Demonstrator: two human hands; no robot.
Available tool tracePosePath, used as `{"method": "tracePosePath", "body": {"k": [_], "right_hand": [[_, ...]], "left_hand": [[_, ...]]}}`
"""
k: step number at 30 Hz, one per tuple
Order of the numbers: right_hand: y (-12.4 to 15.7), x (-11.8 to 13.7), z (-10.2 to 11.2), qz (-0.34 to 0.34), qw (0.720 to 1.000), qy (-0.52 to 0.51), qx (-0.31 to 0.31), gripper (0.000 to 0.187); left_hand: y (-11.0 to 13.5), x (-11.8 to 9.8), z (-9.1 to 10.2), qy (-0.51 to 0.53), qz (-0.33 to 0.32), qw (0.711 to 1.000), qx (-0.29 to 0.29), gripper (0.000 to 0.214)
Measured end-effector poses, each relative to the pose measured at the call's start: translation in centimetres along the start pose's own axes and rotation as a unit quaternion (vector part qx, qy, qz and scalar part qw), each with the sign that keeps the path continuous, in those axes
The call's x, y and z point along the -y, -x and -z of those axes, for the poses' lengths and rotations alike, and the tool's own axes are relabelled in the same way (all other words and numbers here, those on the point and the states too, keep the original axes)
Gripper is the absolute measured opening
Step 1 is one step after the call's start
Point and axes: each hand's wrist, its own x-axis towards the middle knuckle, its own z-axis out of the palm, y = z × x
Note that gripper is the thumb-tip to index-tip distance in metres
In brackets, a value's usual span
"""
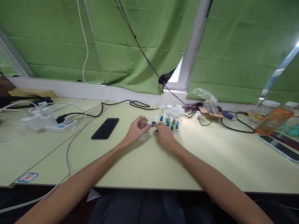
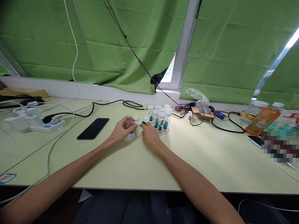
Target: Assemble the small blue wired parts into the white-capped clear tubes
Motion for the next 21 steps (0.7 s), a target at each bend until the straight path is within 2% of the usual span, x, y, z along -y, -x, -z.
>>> {"method": "tracePosePath", "body": {"k": [4,10,14,21], "right_hand": [[-0.1,-0.1,-0.2,0.009,1.0,-0.024,0.004,0.032],[-0.1,0.6,-0.6,0.063,0.995,-0.076,0.023,0.025],[-0.2,1.1,-1.1,0.063,0.996,-0.055,0.041,0.018],[-0.2,1.5,-1.0,0.055,0.996,0.014,0.061,0.02]], "left_hand": [[0.0,0.2,0.0,0.0,-0.013,1.0,0.001,0.043],[0.0,0.1,0.0,-0.011,-0.028,1.0,0.007,0.029],[0.0,0.0,0.0,-0.029,-0.024,0.999,-0.019,0.024],[0.0,-0.1,0.0,-0.04,-0.011,0.998,-0.049,0.021]]}}
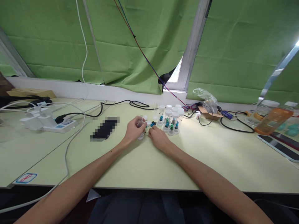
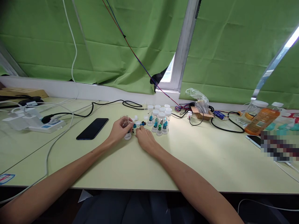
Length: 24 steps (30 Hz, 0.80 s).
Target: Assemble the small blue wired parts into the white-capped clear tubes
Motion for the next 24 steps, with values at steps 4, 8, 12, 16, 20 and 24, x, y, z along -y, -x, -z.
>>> {"method": "tracePosePath", "body": {"k": [4,8,12,16,20,24], "right_hand": [[0.15,0.12,0.34,-0.004,1.0,0.018,0.014,0.02],[0.2,0.13,0.45,0.001,0.999,0.037,0.017,0.021],[0.22,0.07,0.45,0.007,0.998,0.051,0.025,0.021],[0.32,0.01,0.4,0.01,0.998,0.047,0.029,0.019],[0.46,0.0,0.49,0.01,0.999,0.035,0.029,0.018],[0.58,0.05,0.78,0.0,1.0,-0.003,0.012,0.018]], "left_hand": [[-0.04,-0.09,0.1,-0.017,-0.003,1.0,-0.005,0.02],[-0.1,-0.07,0.16,-0.027,-0.005,1.0,-0.006,0.019],[-0.2,0.03,0.19,-0.031,-0.001,0.999,-0.009,0.018],[-0.34,0.26,0.24,-0.046,0.008,0.999,-0.021,0.019],[-0.47,0.55,0.29,-0.044,0.009,0.999,-0.02,0.021],[-0.58,0.81,0.38,-0.049,0.011,0.998,-0.022,0.022]]}}
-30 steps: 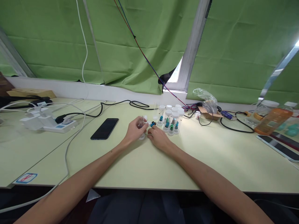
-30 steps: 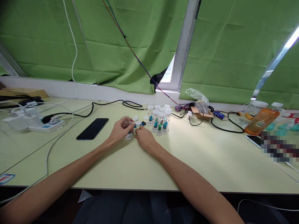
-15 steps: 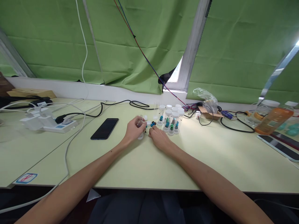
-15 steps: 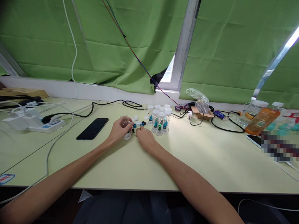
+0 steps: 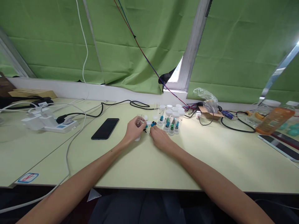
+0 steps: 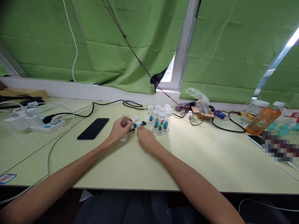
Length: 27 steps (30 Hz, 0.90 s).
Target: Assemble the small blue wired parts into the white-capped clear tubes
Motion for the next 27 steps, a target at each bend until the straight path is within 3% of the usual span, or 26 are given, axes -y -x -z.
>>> {"method": "tracePosePath", "body": {"k": [5,10,14,17,27], "right_hand": [[-0.4,-0.2,-0.3,-0.011,0.992,-0.1,-0.075,0.016],[-0.8,-0.6,-0.9,0.025,0.957,-0.229,-0.174,0.012],[-0.8,-0.7,-1.0,0.024,0.932,-0.313,-0.18,0.008],[-0.7,-0.7,-1.1,0.015,0.919,-0.352,-0.178,0.019],[-0.9,-0.9,-1.6,0.04,0.908,-0.373,-0.189,0.037]], "left_hand": [[0.0,-0.1,0.1,-0.014,0.011,1.0,0.002,0.021],[0.0,-0.3,0.2,-0.02,0.008,1.0,0.019,0.022],[0.0,0.0,0.1,-0.014,-0.011,0.999,0.027,0.024],[0.0,0.1,0.2,-0.014,-0.027,0.999,0.033,0.024],[0.3,-0.6,0.2,-0.022,-0.041,0.994,0.102,0.024]]}}
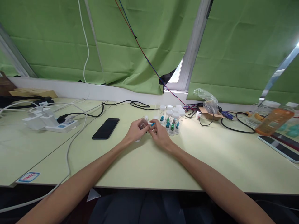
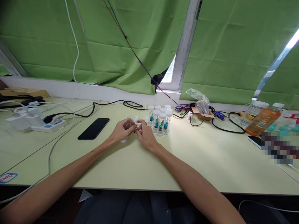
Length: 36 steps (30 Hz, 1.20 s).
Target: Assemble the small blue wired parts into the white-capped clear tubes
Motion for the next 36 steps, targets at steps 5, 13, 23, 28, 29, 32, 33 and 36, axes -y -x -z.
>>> {"method": "tracePosePath", "body": {"k": [5,13,23,28,29,32,33,36], "right_hand": [[-0.1,0.0,0.0,0.032,0.999,0.014,-0.036,0.034],[-0.2,0.3,0.3,0.033,0.992,0.009,-0.118,0.028],[-0.2,1.4,0.5,0.105,0.973,0.013,-0.204,0.028],[-0.3,1.9,0.8,0.166,0.943,0.051,-0.284,0.019],[-0.3,2.0,0.8,0.175,0.937,0.058,-0.297,0.018],[-0.3,2.1,0.8,0.186,0.925,0.069,-0.323,0.017],[-0.3,2.1,0.7,0.188,0.924,0.07,-0.325,0.018],[-0.3,2.0,0.6,0.191,0.925,0.065,-0.322,0.018]], "left_hand": [[-0.1,-0.1,0.1,-0.007,0.001,1.0,-0.016,0.024],[-0.3,0.0,0.5,-0.038,0.001,0.998,-0.047,0.025],[-0.2,0.1,0.3,-0.113,-0.052,0.992,-0.003,0.016],[0.0,0.0,0.2,-0.144,-0.074,0.987,0.015,0.017],[0.0,0.0,0.2,-0.147,-0.081,0.986,0.02,0.017],[0.1,0.0,0.1,-0.149,-0.092,0.984,0.033,0.02],[0.2,0.0,0.1,-0.149,-0.093,0.984,0.035,0.022],[0.2,0.1,0.0,-0.15,-0.095,0.983,0.035,0.025]]}}
